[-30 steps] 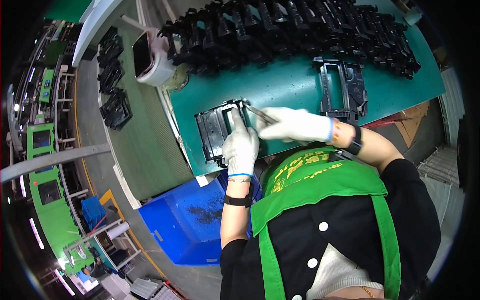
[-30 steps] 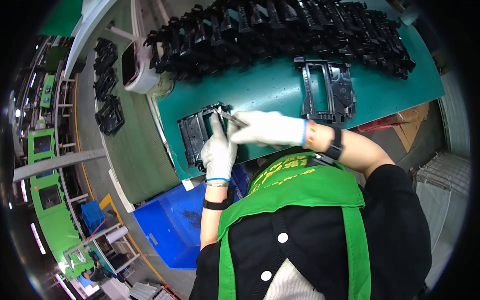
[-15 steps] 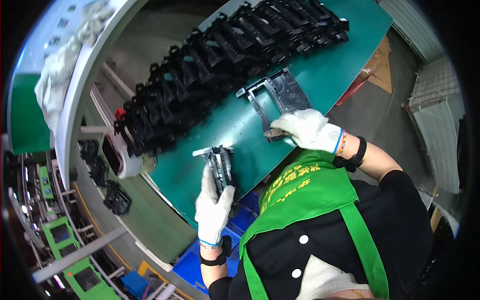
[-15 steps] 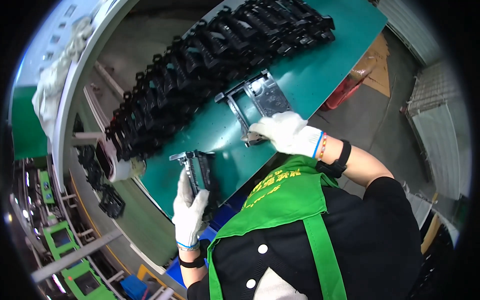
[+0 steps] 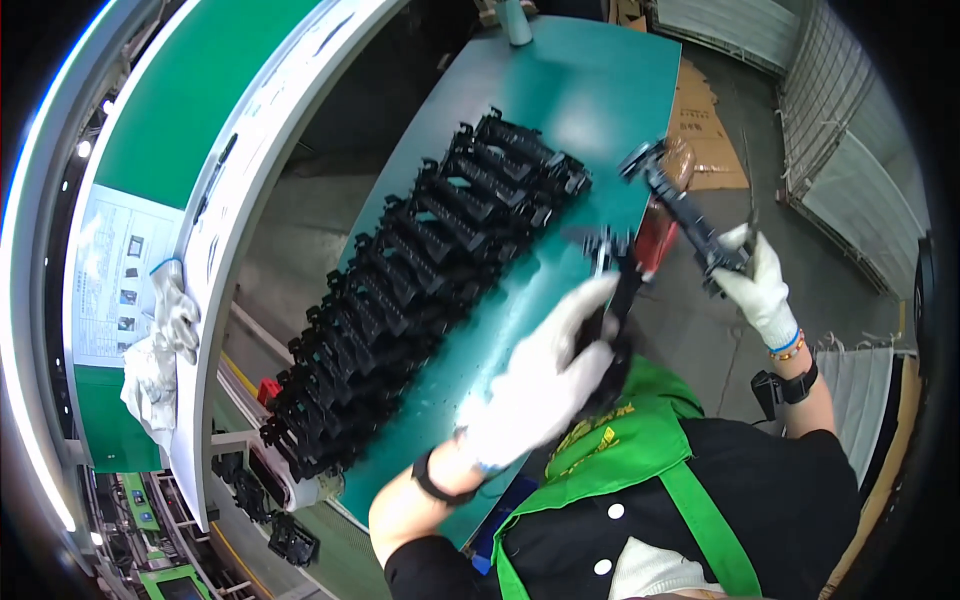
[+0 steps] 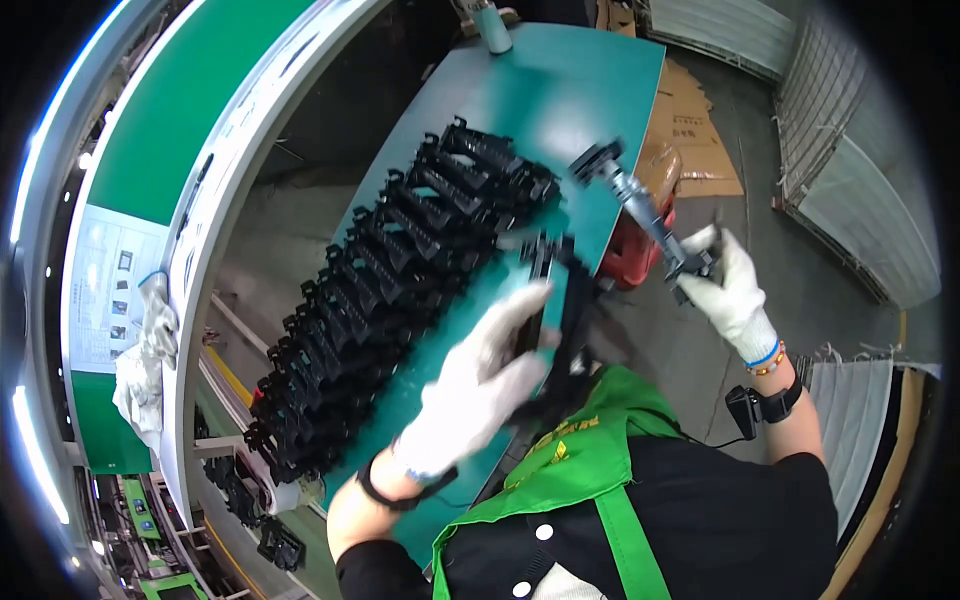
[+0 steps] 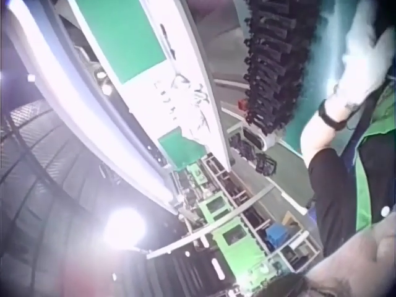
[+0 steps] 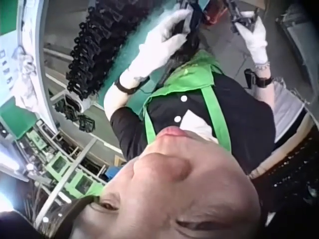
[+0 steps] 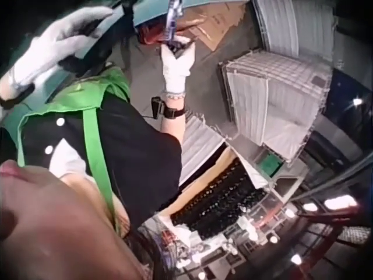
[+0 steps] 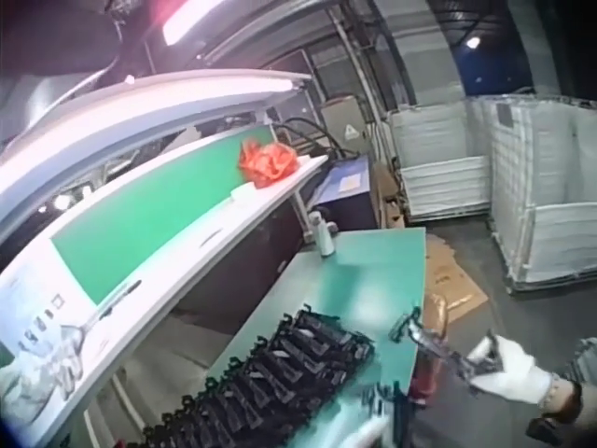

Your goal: The person lifts a stack of plastic frames from a bin and places them on a workbench. They pick up individual frames, trim excess material using shears, and place the finished frames into a new stack on the workbench.

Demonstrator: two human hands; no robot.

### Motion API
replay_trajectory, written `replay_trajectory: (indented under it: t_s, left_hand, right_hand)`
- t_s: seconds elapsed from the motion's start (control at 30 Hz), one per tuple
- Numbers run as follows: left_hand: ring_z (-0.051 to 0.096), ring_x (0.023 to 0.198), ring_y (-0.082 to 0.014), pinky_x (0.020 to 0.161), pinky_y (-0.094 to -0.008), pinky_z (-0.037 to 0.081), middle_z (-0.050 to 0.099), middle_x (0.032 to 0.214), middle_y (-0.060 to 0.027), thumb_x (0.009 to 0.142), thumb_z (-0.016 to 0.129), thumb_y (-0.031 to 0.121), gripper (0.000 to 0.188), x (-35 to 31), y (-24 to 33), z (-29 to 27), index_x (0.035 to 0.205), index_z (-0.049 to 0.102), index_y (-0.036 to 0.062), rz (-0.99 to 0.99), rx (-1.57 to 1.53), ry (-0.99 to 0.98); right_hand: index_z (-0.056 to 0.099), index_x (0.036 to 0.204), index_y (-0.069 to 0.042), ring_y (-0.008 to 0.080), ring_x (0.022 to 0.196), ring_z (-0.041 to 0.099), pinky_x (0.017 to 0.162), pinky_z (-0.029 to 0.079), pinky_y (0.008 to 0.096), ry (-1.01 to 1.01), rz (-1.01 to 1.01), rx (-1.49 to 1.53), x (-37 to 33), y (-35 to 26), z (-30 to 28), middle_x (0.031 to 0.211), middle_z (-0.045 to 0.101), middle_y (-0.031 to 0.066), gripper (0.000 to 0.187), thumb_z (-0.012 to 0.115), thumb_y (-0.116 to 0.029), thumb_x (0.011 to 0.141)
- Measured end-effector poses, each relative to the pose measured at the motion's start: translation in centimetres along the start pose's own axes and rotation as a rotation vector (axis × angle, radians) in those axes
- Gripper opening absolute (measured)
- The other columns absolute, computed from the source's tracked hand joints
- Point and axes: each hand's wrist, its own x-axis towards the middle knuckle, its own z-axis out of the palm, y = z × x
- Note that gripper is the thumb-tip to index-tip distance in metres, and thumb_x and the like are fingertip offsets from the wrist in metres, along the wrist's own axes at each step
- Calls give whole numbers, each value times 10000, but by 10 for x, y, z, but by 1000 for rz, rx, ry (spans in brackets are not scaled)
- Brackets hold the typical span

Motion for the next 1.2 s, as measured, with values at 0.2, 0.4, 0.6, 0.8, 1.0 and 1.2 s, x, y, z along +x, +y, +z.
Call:
replay_trajectory:
  t_s: [0.2, 0.4, 0.6, 0.8, 1.0, 1.2]
  left_hand:
    - [698, 1161, -328, 1007, -391, 519, 718, 1251, -213, 918, 567, 153, 464, 197, 35, 4, 1368, 632, 62, 189, 289, 415]
    - [722, 1006, -326, 928, -389, 540, 753, 1035, -179, 943, 546, 173, 391, 324, -4, -66, 1299, 687, 93, 44, 555, 602]
    - [698, 1044, -409, 955, -473, 537, 738, 1086, -232, 909, 556, 221, 345, 313, -1, -73, 1143, 759, 69, -56, 861, 671]
    - [700, 956, -425, 871, -515, 570, 742, 924, -214, 863, 566, 285, 355, 241, 21, -53, 939, 781, 13, 46, 1253, 445]
    - [678, 912, -350, 786, -490, 564, 708, 924, -152, 797, 661, 214, 237, 110, -5, -24, 939, 729, 37, 389, 1209, 492]
    - [668, 1109, -315, 920, -442, 560, 720, 1148, -117, 858, 734, 258, 320, -46, -101, -21, 1134, 721, 97, 67, 1002, 873]
  right_hand:
    - [554, 1252, -21, 176, 902, 684, 781, 594, 321, 341, -189, 286, 115, 61, -17, 1064, 674, 75, 467, 680, 93, 816]
    - [555, 1259, -32, 159, 971, 661, 875, 557, 301, 200, -194, 308, 211, 94, 41, 1115, 654, 73, 497, 729, 36, 799]
    - [573, 1258, -11, 182, 1102, 631, 984, 517, 338, -169, -213, -33, 268, 82, 61, 1172, 651, 78, 492, 740, 2, 796]
    - [540, 1402, 29, 249, 1266, 594, 1096, 455, 364, -393, -225, -501, 271, 19, 57, 1345, 640, 165, 651, 781, -56, 804]
    - [495, 1470, 53, 272, 1376, 533, 1157, 393, 335, -406, -251, -316, 281, 50, 46, 1464, 581, 168, 633, 718, -21, 883]
    - [501, 1470, 37, 243, 1389, 526, 1169, 383, 347, 30, -455, -245, 215, 43, 68, 1509, 547, 138, 508, 604, 42, 973]
